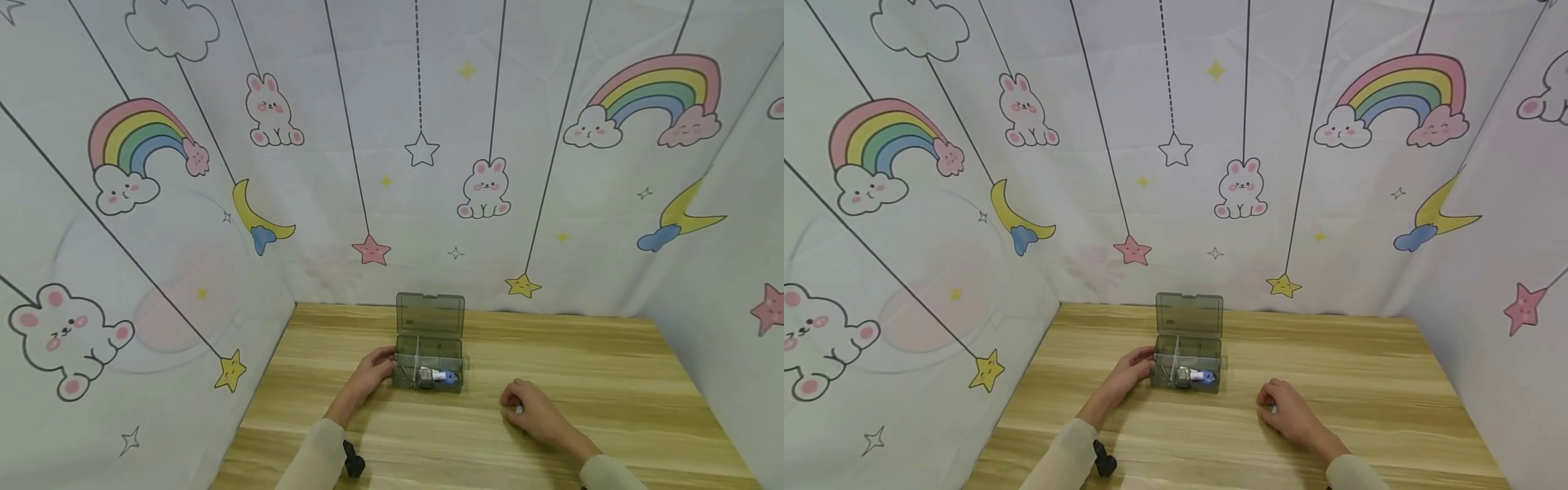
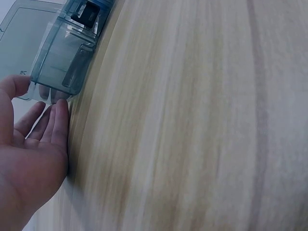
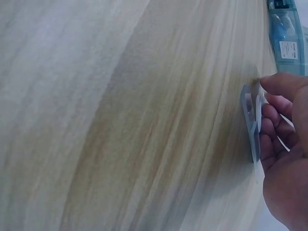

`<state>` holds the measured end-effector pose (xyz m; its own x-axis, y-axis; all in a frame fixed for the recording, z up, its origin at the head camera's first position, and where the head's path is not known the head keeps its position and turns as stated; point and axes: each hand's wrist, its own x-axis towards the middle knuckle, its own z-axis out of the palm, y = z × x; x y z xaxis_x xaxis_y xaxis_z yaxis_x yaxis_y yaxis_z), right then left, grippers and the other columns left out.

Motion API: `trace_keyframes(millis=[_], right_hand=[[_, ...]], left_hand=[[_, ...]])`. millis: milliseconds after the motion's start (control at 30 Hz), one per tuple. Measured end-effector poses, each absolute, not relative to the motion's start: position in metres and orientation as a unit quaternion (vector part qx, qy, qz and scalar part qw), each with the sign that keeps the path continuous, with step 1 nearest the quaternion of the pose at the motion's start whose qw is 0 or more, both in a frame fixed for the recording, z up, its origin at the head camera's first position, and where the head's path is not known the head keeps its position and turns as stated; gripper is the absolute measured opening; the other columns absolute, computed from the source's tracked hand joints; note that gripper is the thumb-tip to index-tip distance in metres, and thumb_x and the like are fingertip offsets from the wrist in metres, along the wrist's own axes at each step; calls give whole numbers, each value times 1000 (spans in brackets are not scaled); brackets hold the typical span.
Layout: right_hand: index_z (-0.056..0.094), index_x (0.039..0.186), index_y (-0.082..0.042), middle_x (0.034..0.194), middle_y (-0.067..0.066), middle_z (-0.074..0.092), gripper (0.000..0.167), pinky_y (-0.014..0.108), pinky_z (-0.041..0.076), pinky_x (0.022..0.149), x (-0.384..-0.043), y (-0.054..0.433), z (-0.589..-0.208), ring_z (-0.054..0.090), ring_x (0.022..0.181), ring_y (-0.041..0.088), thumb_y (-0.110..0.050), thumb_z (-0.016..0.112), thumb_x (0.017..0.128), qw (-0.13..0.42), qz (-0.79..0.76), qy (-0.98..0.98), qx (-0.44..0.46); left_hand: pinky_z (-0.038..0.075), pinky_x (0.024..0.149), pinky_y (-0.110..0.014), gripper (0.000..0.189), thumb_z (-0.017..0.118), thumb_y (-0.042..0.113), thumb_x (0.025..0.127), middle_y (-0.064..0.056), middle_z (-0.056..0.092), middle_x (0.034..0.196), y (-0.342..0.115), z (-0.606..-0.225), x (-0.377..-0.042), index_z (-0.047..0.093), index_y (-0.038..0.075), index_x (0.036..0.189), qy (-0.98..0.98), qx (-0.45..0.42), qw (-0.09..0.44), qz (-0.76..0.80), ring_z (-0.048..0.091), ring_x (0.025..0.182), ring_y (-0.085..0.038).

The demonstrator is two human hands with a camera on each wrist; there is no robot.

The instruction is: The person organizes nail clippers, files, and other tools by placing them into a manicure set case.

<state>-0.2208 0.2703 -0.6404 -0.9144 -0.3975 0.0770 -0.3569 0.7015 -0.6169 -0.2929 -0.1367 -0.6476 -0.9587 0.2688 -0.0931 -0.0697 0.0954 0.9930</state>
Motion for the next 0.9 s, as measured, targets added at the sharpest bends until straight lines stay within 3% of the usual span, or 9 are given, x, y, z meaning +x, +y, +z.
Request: trace_keyframes(millis=[433,900], right_hand=[[66,92,-19,92,-9,56,16,29,54,78,-224,272,-635,55,88,7,-17,83,93,34,-321,917,-233],[67,91,-18,90,-9,55,17,28,51,74,-223,264,-635,52,85,6,-10,82,92,13,-303,922,-241]], left_hand=[[53,107,-43,51,55,9,107,-33,49,153,-133,-646,-290,45,-10,154,724,72,122,675,49,142,-44],[49,111,-49,51,54,10,108,-31,48,155,-135,-646,-290,44,-9,155,727,67,127,672,49,142,-43]])
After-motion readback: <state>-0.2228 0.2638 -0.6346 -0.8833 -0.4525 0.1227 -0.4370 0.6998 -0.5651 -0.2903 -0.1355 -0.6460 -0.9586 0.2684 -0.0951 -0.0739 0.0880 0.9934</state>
